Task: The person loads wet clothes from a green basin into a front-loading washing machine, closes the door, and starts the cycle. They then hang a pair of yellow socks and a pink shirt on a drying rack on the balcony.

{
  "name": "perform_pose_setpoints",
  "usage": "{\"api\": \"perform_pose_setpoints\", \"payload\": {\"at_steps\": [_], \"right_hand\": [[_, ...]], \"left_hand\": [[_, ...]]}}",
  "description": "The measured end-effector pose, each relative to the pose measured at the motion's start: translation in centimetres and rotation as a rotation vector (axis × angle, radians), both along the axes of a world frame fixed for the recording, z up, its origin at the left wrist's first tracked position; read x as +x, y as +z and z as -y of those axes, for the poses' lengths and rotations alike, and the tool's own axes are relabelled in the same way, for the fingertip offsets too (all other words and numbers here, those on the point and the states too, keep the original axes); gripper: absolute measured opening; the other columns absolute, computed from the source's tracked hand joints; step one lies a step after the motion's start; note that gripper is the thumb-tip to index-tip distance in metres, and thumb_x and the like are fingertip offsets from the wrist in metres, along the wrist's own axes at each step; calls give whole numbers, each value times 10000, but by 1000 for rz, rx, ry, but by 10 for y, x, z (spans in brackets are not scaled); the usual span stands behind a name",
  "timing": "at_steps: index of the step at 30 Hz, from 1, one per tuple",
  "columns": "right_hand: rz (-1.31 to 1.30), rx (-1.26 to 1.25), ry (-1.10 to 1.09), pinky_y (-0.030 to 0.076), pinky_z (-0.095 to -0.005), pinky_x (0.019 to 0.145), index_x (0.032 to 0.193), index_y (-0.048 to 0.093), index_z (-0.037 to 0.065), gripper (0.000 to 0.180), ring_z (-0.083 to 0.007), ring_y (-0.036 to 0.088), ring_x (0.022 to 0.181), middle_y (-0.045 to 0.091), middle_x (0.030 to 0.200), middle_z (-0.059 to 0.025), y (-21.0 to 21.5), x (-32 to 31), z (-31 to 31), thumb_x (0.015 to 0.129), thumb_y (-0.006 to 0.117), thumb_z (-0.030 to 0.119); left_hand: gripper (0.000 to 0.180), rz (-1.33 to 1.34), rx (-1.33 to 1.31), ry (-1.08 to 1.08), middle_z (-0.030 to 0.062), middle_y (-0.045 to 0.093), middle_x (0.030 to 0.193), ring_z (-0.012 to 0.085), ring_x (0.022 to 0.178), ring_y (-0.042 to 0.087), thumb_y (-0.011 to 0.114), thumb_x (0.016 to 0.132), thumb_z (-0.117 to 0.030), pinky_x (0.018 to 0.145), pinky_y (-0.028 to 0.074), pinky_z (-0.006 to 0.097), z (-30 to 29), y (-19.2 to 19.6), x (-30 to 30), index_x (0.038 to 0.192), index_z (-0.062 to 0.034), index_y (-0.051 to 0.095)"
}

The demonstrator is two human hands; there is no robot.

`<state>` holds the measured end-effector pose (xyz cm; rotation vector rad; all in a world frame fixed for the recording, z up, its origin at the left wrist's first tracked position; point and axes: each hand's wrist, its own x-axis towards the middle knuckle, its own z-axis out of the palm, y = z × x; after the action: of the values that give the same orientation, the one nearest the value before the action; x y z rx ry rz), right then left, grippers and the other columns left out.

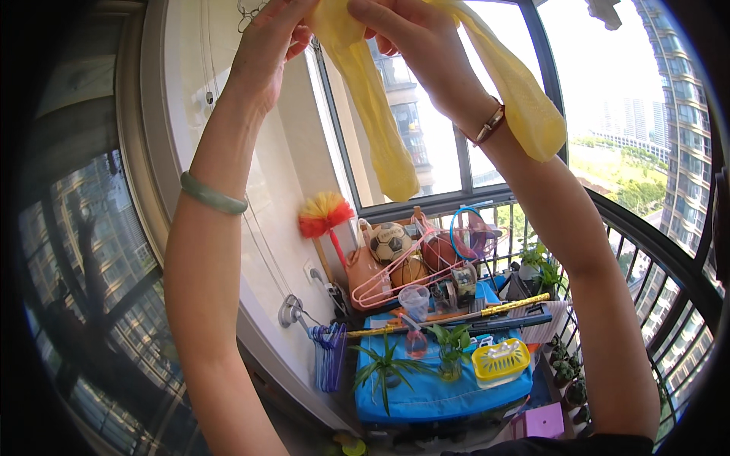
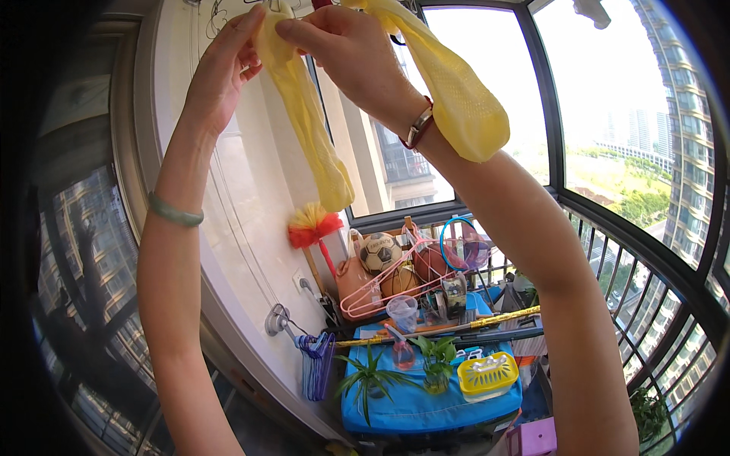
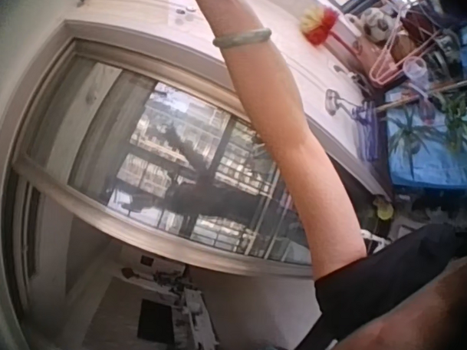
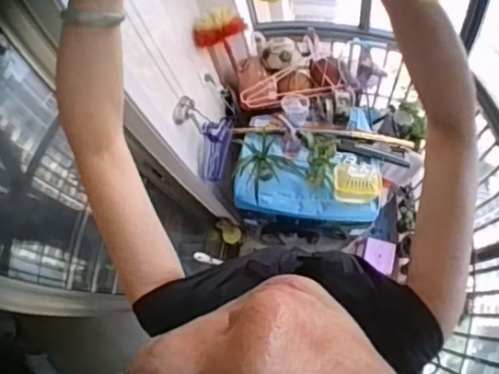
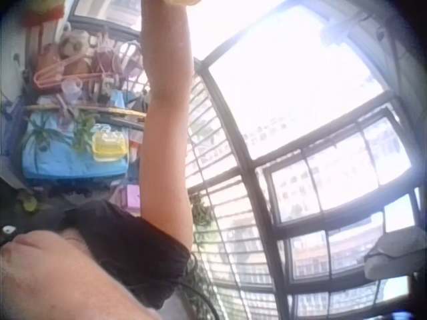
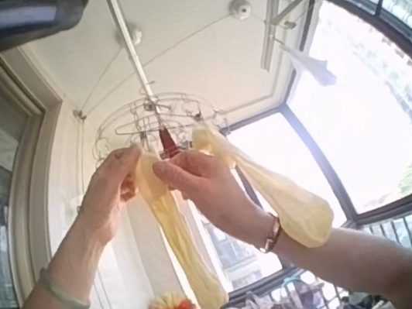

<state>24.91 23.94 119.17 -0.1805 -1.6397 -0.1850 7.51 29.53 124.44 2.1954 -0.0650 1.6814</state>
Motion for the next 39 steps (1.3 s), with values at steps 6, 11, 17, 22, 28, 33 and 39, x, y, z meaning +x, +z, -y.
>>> {"api": "perform_pose_setpoints", "payload": {"at_steps": [6, 11, 17, 22, 28, 33, 39], "right_hand": [[-219, -140, 253, 470, -251, 665, 911, 600, 30, 219, -105, 558, 702, 567, 758, -17, 1, 13, 15, 975, 530, 228], [-167, -268, 216, 506, -269, 673, 970, 586, 4, 289, -116, 589, 726, 583, 829, -39, -11, 2, 19, 989, 532, 286], [-103, -103, 185, 517, -263, 653, 1065, 632, -6, 413, -98, 633, 735, 691, 907, -61, -31, 18, 1, 925, 645, 382], [-141, -211, -38, 514, -244, 650, 1033, 648, -17, 366, -95, 625, 719, 674, 825, -46, -62, 13, 8, 917, 668, 329], [-248, -302, 74, 527, -239, 651, 999, 650, -37, 309, -105, 637, 700, 668, 812, -63, -74, 15, 3, 934, 651, 266], [-273, -292, 36, 563, -267, 719, 1054, 608, -43, 368, -138, 669, 769, 671, 879, -84, -79, 11, 7, 943, 632, 306], [-282, -360, -203, 532, -251, 690, 1084, 580, -50, 599, -152, 665, 819, 666, 923, -116, -107, 5, 10, 893, 641, 514]], "left_hand": [[248, -11, 41, 7, -63, 575, 735, 35, 621, 436, 658, 924, -359, 574, 336, 229, 0, -2, 1, 943, -112, 649], [723, 215, -39, 33, 85, 574, 1184, 201, 1100, 553, 631, 833, -643, 963, 409, 372, 33, -59, 15, 1301, -105, 512], [650, 38, -425, -121, 64, 608, 1085, 165, 972, 559, 659, 835, -612, 909, 437, 355, 24, -124, 32, 1189, -73, 585], [434, 165, -430, -198, 28, 651, 957, 121, 912, 600, 724, 855, -443, 864, 471, 332, 23, -132, 43, 1086, -91, 621], [427, 308, -451, -319, 44, 649, 955, 144, 913, 628, 704, 877, -430, 835, 506, 326, 24, -133, 48, 1090, -82, 576], [468, 331, -478, -285, 51, 601, 1048, 165, 1012, 548, 645, 906, -477, 925, 461, 374, 22, -135, 43, 1142, -84, 547], [663, 258, -543, -220, 66, 580, 1073, 152, 1002, 547, 658, 838, -608, 883, 472, 335, 23, -168, 42, 1207, -71, 540]]}}
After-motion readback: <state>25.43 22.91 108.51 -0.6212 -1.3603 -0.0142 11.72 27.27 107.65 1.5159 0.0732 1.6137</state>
